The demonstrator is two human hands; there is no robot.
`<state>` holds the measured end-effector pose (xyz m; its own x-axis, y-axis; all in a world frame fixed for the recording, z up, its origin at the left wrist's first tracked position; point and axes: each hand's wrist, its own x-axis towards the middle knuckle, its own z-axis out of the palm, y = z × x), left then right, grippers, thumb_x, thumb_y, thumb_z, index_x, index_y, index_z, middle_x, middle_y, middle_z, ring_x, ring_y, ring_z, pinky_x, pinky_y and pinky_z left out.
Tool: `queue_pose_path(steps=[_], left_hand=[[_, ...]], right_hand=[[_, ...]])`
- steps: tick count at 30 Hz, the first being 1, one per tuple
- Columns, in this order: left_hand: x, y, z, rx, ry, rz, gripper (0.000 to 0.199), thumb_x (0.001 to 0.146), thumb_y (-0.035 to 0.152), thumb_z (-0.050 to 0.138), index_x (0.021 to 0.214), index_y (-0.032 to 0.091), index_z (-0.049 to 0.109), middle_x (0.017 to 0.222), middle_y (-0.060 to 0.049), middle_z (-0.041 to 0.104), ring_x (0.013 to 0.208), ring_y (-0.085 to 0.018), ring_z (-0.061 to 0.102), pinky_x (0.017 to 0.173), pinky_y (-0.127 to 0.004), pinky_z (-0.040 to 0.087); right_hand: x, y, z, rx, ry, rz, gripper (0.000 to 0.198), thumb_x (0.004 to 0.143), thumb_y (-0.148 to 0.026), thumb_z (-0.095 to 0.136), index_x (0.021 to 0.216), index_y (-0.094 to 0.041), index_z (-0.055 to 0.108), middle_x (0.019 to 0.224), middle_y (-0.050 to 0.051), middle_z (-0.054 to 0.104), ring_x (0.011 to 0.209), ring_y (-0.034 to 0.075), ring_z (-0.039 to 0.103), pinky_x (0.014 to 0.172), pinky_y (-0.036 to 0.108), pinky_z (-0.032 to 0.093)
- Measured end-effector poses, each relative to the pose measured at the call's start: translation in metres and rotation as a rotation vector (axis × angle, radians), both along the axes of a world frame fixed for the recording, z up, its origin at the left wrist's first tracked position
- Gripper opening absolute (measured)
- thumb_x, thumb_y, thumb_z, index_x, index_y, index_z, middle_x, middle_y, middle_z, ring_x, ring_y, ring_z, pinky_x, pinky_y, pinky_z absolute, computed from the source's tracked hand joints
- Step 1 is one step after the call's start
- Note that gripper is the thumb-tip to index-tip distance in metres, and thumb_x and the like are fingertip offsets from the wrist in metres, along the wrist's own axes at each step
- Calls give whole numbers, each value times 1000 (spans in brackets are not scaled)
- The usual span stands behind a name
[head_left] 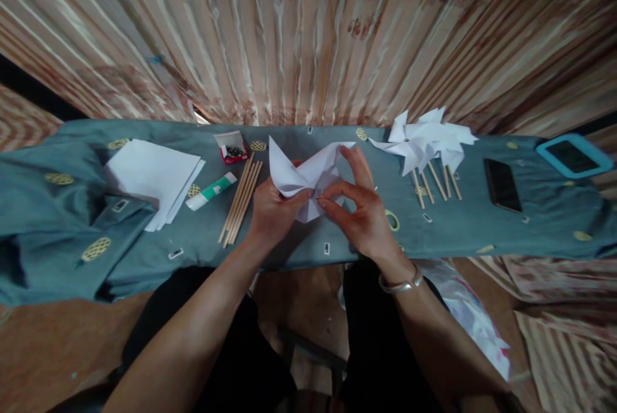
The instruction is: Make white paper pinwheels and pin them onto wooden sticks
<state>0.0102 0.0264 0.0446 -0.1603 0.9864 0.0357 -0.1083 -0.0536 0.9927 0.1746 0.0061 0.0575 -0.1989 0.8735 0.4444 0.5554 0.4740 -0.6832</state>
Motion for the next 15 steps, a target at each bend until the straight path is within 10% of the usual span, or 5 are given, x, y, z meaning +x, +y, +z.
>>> queue_pose_path(steps=[15], left_hand=[[-1, -3, -8, 37, 31, -139, 42, 64, 27, 79, 103, 15, 70, 92, -5, 76, 82, -22, 70, 75, -31, 56]], right_hand=[[7, 5, -8, -78, 97, 5, 3, 84, -26, 71, 81, -25, 72, 159, -2, 41, 154, 29, 24, 126, 56, 17]])
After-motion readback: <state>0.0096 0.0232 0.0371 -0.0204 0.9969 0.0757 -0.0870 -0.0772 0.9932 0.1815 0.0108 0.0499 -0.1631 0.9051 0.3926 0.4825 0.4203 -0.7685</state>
